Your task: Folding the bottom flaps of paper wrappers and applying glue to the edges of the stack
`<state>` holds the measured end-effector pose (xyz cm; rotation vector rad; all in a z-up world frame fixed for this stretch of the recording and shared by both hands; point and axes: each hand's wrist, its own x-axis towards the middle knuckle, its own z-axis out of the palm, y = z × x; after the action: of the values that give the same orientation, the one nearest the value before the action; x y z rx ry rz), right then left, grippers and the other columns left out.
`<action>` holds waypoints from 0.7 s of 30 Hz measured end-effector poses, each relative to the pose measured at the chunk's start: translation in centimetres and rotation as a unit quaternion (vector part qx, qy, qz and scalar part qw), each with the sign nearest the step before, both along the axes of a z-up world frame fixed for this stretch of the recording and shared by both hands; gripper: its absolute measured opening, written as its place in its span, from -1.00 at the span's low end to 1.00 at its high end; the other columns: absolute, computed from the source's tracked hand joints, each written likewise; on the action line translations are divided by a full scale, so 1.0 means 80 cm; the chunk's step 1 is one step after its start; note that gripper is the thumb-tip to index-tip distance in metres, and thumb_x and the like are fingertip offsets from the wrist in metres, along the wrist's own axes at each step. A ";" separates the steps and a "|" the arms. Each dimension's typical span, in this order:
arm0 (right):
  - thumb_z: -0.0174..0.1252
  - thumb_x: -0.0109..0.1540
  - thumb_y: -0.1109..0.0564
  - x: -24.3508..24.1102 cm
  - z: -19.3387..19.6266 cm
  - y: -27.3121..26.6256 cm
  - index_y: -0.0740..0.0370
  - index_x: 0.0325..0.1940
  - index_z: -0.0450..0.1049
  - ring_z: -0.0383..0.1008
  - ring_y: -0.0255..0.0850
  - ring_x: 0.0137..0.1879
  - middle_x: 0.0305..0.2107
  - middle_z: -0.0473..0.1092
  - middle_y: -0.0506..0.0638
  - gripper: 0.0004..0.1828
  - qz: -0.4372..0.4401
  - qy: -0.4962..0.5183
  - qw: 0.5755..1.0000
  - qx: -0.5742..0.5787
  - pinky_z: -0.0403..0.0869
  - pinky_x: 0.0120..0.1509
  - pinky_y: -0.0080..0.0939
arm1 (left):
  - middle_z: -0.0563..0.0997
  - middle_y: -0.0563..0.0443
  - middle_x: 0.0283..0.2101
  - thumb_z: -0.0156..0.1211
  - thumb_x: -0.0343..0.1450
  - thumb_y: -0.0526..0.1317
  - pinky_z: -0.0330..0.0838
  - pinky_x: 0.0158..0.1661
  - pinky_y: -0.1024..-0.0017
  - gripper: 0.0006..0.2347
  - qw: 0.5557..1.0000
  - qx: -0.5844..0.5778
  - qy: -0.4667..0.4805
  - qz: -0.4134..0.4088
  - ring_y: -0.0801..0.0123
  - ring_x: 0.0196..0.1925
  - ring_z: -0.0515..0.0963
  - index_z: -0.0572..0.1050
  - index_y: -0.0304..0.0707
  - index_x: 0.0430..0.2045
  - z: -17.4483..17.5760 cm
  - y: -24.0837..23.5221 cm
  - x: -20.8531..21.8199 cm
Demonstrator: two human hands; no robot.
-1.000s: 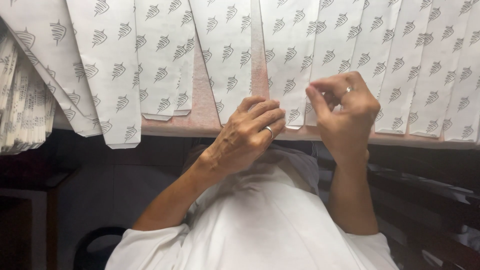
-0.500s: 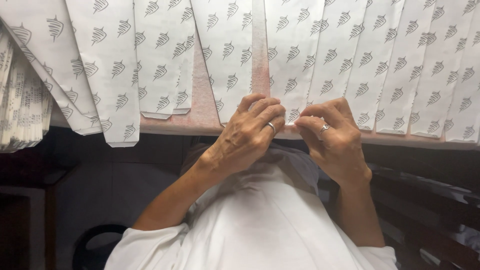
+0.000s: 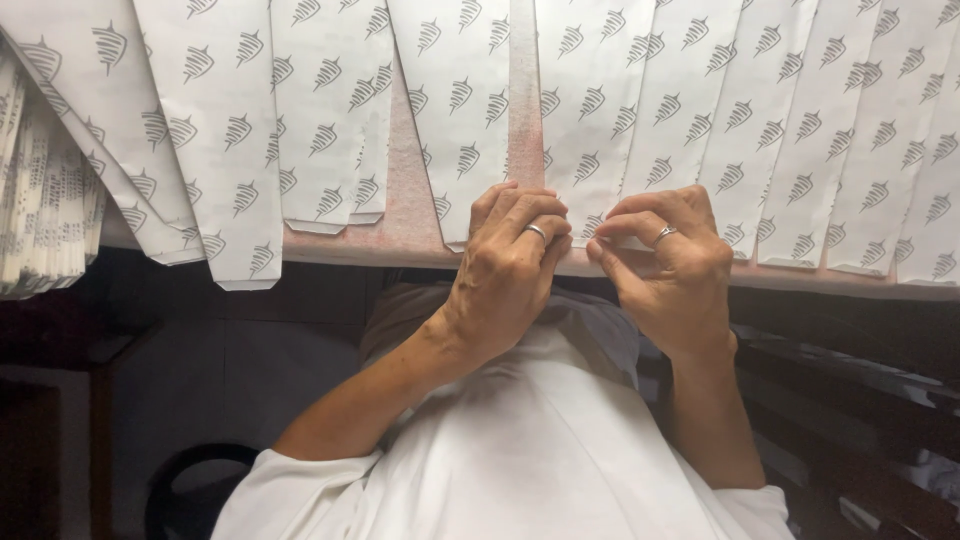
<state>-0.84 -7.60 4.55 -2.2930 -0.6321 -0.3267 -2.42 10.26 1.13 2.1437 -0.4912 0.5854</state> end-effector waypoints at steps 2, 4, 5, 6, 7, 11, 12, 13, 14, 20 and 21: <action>0.48 0.20 0.38 0.001 -0.001 -0.001 0.21 -0.27 0.57 0.33 -0.06 -0.03 -0.23 0.50 0.00 -0.80 0.006 -0.002 1.000 -0.001 0.36 0.13 -0.17 | 0.57 -0.15 -0.14 0.23 0.45 -0.47 0.23 0.28 0.02 -0.99 1.000 -0.001 0.010 0.003 0.05 0.01 0.58 0.53 -0.45 -0.36 0.003 -0.003 0.000; 0.45 0.18 0.43 0.000 0.001 0.002 0.21 -0.25 0.59 0.31 -0.07 -0.02 -0.22 0.50 -0.01 -0.78 0.001 0.022 1.000 0.005 0.37 0.14 -0.19 | 0.54 0.01 -0.18 0.30 0.40 -0.41 0.12 0.31 0.11 -0.93 0.998 0.022 0.032 0.039 0.15 -0.07 0.54 0.52 -0.33 -0.36 0.010 -0.007 0.000; 0.45 0.18 0.43 0.000 0.002 0.002 0.21 -0.25 0.59 0.31 -0.07 -0.02 -0.22 0.50 -0.01 -0.78 0.004 0.022 1.000 0.006 0.37 0.14 -0.19 | 0.54 0.01 -0.18 0.30 0.40 -0.41 0.12 0.31 0.11 -0.93 0.998 0.023 0.032 0.042 0.15 -0.07 0.54 0.52 -0.33 -0.36 0.010 -0.009 -0.001; 0.45 0.18 0.42 0.000 0.002 0.002 0.21 -0.24 0.61 0.31 -0.09 -0.01 -0.23 0.51 -0.03 -0.78 -0.002 0.027 1.000 0.004 0.39 0.13 -0.22 | 0.52 0.00 -0.18 0.31 0.40 -0.40 0.13 0.32 0.11 -0.91 0.998 0.029 0.034 0.049 0.16 -0.06 0.53 0.51 -0.33 -0.34 0.011 -0.011 -0.002; 0.46 0.18 0.42 -0.001 0.003 0.002 0.20 -0.24 0.62 0.32 -0.11 0.00 -0.23 0.52 -0.05 -0.79 -0.009 0.033 0.999 0.001 0.41 0.11 -0.26 | 0.51 0.00 -0.17 0.32 0.40 -0.40 0.13 0.34 0.11 -0.89 0.997 0.034 0.036 0.055 0.16 -0.05 0.53 0.49 -0.34 -0.31 0.011 -0.014 -0.004; 0.38 0.26 0.41 -0.004 0.006 -0.002 0.16 -0.16 0.66 0.34 -0.16 -0.02 -0.20 0.56 -0.08 -0.80 -0.011 0.049 0.999 0.006 0.38 0.16 -0.27 | 0.53 -0.09 -0.15 0.12 0.49 -0.47 0.19 0.29 0.07 -0.96 0.999 0.004 0.026 0.040 0.10 -0.05 0.53 0.51 -0.44 -0.33 0.003 -0.005 -0.004; 0.36 0.26 0.42 -0.005 0.005 -0.001 0.17 -0.16 0.66 0.33 -0.16 -0.02 -0.20 0.55 -0.07 -0.80 -0.015 0.054 0.998 0.010 0.39 0.15 -0.27 | 0.55 -0.17 -0.11 0.05 0.43 -0.55 0.23 0.29 0.05 -0.88 1.000 -0.009 0.022 0.014 0.02 0.01 0.54 0.53 -0.49 -0.26 0.000 0.000 -0.003; 0.34 0.25 0.44 -0.005 0.005 -0.001 0.18 -0.16 0.67 0.32 -0.15 -0.02 -0.20 0.55 -0.06 -0.79 -0.019 0.058 0.998 0.014 0.39 0.14 -0.27 | 0.56 -0.25 -0.06 -0.02 0.38 -0.63 0.27 0.29 0.02 -0.76 1.000 -0.022 0.017 -0.014 -0.05 0.07 0.55 0.55 -0.54 -0.19 -0.004 0.005 -0.002; 0.34 0.25 0.44 -0.006 0.004 -0.001 0.18 -0.16 0.67 0.32 -0.15 -0.02 -0.20 0.55 -0.06 -0.79 -0.018 0.057 0.998 0.015 0.39 0.14 -0.27 | 0.56 -0.25 -0.06 -0.02 0.38 -0.63 0.27 0.29 0.02 -0.76 1.000 -0.021 0.015 -0.013 -0.05 0.07 0.55 0.55 -0.54 -0.19 0.000 0.016 -0.003; 0.37 0.23 0.48 -0.008 -0.001 -0.001 0.21 -0.18 0.66 0.34 -0.12 -0.01 -0.21 0.55 -0.04 -0.76 -0.019 0.045 0.999 0.022 0.43 0.08 -0.27 | 0.51 -0.13 0.12 0.45 0.42 -0.18 0.25 0.01 0.14 -0.68 0.954 0.185 0.036 0.234 0.05 0.10 0.43 0.56 -0.26 0.01 0.016 0.076 0.011; 0.36 0.24 0.49 -0.008 -0.001 0.000 0.21 -0.18 0.66 0.32 -0.11 0.00 -0.21 0.54 -0.05 -0.76 -0.018 0.042 0.999 0.018 0.42 0.07 -0.28 | 0.49 -0.21 0.09 0.52 0.37 -0.12 0.30 0.07 0.12 -0.55 0.950 0.192 0.057 0.238 0.03 0.09 0.41 0.53 -0.43 0.04 0.012 0.079 0.015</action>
<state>-1.45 -7.62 4.46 -2.2728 -0.5377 -0.2552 -1.25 16.54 2.10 2.6783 -0.0089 0.6620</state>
